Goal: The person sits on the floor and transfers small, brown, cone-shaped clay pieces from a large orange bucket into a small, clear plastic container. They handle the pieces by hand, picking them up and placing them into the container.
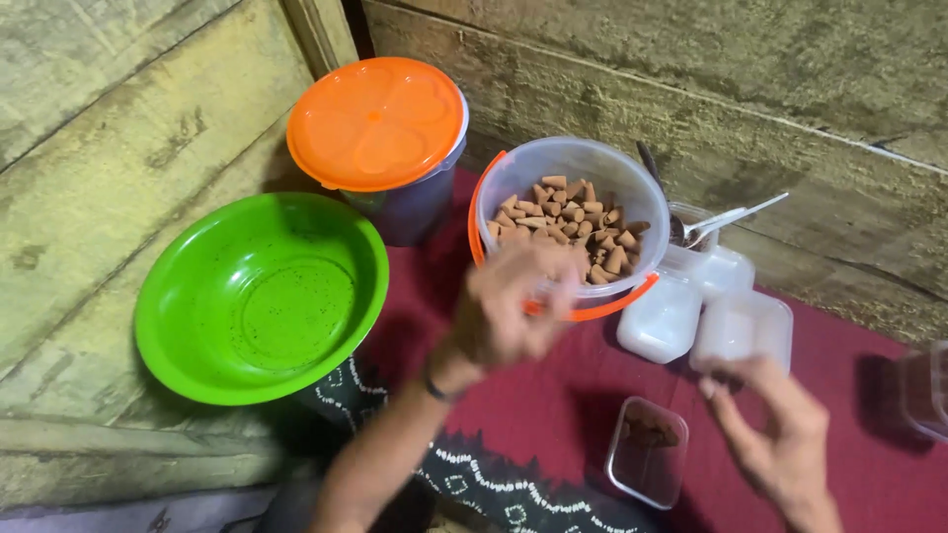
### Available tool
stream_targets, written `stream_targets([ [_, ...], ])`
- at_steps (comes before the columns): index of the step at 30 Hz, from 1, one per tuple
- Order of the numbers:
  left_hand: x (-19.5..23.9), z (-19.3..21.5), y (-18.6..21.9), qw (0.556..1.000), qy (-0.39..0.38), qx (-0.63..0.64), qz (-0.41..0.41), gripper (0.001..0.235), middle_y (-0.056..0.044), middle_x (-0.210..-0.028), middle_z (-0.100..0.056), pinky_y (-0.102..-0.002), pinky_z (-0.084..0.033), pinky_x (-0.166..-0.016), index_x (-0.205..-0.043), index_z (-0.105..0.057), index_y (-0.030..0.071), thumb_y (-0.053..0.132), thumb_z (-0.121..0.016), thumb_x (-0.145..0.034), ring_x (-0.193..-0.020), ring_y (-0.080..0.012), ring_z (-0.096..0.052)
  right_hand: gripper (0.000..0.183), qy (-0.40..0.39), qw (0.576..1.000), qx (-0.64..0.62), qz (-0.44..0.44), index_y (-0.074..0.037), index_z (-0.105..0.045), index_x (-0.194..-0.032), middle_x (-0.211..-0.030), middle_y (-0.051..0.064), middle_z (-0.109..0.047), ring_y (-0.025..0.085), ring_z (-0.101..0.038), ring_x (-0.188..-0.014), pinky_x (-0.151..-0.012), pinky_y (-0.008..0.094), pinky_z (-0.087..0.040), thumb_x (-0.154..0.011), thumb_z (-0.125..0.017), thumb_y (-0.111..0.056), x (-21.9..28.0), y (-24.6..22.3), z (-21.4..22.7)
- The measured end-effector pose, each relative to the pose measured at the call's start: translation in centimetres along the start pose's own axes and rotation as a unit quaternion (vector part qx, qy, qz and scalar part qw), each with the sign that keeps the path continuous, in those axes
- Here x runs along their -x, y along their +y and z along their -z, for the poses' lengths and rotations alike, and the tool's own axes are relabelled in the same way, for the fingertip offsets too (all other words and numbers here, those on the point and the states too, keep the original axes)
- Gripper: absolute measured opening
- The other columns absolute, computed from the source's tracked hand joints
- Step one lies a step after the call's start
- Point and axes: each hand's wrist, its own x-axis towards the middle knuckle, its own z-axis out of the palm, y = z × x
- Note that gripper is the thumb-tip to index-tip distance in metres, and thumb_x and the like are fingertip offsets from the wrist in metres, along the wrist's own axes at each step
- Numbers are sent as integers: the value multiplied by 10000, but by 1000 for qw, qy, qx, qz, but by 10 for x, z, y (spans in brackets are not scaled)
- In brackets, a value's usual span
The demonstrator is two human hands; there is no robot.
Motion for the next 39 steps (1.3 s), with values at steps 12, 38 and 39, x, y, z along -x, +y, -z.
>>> stream_targets([
  [12,-42,-23,-181,873,-412,-136,224,97,-216,-817,-758,-491,-592,-753,-886,-806,80,43,-750,-815,-834,-412,-758,288,-248,956,148,41,-102,-761,-1090,-877,147,-787,462,-728,-920,-883,613,-544,-853,-685,-247,-242,-5,-106],
  [38,2,-73,-216,810,-450,-258,272,289,-76,-1167,-739,-521,-569,-991,-1079,-751,99,110,-619,-822,-1184,-353,-667,326,-359,907,208,-67,-293,-796,-1128,-1070,172,-785,421,-712,-1072,-941,538,-578,-832,-686,-373,-249,2,-158],
  [39,15,-84,-243,814,-446,-256,269,297,-73,-1183,-726,-521,-570,-999,-1094,-741,100,129,-614,-827,-1196,-357,-655,327,-362,907,202,-68,-290,-797,-1136,-1086,180,-781,426,-705,-1091,-958,541,-571,-836,-683,-352,-248,-2,-157],
])
